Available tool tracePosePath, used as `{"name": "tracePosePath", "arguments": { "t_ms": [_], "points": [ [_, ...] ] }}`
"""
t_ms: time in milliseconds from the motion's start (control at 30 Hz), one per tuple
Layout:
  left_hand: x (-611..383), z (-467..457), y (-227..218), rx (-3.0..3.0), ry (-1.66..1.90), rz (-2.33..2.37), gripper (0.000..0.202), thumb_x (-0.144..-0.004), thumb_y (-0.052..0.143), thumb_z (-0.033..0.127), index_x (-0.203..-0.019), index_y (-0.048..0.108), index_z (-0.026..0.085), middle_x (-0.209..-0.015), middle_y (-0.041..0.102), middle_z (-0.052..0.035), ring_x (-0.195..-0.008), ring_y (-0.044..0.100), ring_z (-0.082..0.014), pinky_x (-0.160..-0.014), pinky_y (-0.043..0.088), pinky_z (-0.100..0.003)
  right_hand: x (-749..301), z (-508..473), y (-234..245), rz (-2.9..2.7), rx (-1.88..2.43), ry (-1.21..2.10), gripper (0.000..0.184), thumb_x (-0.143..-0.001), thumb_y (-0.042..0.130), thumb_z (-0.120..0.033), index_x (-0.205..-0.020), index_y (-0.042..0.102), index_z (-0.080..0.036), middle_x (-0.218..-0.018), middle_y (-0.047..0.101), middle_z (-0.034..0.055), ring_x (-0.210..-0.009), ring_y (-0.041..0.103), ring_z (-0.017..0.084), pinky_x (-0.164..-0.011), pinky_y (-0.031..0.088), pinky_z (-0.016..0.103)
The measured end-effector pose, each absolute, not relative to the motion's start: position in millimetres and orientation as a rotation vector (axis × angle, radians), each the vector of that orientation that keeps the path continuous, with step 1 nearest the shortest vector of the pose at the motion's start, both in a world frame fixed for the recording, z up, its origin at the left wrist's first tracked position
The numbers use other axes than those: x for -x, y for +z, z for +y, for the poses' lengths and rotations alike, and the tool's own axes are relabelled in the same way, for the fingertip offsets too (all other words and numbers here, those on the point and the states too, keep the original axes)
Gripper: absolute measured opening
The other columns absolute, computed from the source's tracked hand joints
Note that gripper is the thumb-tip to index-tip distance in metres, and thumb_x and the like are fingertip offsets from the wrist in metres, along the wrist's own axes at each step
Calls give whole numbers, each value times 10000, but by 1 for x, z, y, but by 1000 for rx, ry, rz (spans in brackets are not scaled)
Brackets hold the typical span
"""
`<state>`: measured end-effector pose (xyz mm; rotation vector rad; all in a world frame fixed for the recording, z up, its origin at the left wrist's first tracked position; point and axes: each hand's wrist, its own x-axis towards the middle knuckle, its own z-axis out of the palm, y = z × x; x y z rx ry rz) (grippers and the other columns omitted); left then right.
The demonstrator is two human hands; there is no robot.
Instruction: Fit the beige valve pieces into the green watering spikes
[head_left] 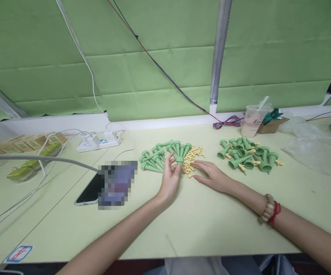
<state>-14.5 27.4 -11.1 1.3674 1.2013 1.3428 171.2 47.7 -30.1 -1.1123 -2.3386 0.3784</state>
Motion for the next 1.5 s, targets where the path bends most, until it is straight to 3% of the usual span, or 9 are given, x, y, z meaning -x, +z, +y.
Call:
{"name": "tracePosePath", "arguments": {
  "t_ms": [167,333,533,767,967,1067,1200,1367,1500],
  "points": [
    [7,18,-11,-1205,1141,1078,552,-711,653,355,-1198,415,251,-1237,440,-116,-576,583,-54,-567,457,-232,-167,58,-26,-2262,1003,398,267,-837,520,-287,-1088,573,-213,-1099,619,75,-1062,535,217,-916,387,396],
    [9,18,-8,-1068,1080,995,574,-674,708,305,-1177,442,229,-1201,478,-100,-653,616,-93,-699,462,-279,-166,65,-29,-2082,901,571,115,-804,553,-227,-885,624,-187,-910,659,49,-877,596,170,-809,451,313],
    [17,22,1,-910,996,889,530,-765,637,231,-1232,400,150,-884,619,-69,-775,622,-160,-768,416,-284,-165,71,-32,-1909,1048,735,150,-768,572,-233,-894,620,-170,-725,645,8,-712,618,153,-710,479,286],
    [21,27,4,-824,950,871,308,-798,594,237,-1084,512,155,-867,588,-35,-633,532,-82,-696,399,-232,-166,79,-39,-1876,1146,388,269,-783,525,-213,-1047,561,-176,-1048,606,86,-1030,538,220,-904,412,397],
    [23,27,8,-782,911,823,185,-822,558,290,-968,539,178,-744,544,-4,-633,478,-81,-664,384,-213,-163,79,-43,-2073,1138,264,369,-807,494,-186,-1175,527,-193,-1236,540,101,-1183,447,240,-963,351,440],
    [23,27,7,-769,909,822,135,-821,553,308,-837,536,176,-648,492,14,-607,445,-84,-632,372,-210,-162,78,-41,-2114,1109,302,315,-823,468,-163,-1122,562,-192,-1179,586,92,-1134,495,225,-939,366,425],
    [23,28,5,-809,904,829,261,-847,492,357,-669,460,169,-536,396,29,-543,381,-91,-589,355,-220,-164,79,-40,-2065,1075,383,289,-800,501,-145,-1076,575,-186,-1068,637,68,-1019,562,198,-891,404,379],
    [22,27,6,-810,915,826,280,-850,478,349,-643,413,171,-517,359,40,-511,349,-83,-553,339,-210,-167,78,-39,-2023,1133,404,246,-799,504,-142,-1025,586,-193,-881,658,33,-883,585,182,-813,441,342],
    [20,27,3,-824,945,837,264,-825,529,366,-679,426,171,-535,377,45,-514,356,-73,-546,341,-193,-171,75,-36,-1987,1216,257,227,-801,550,-227,-1019,604,-192,-983,628,66,-954,547,213,-838,432,370]
  ]
}}
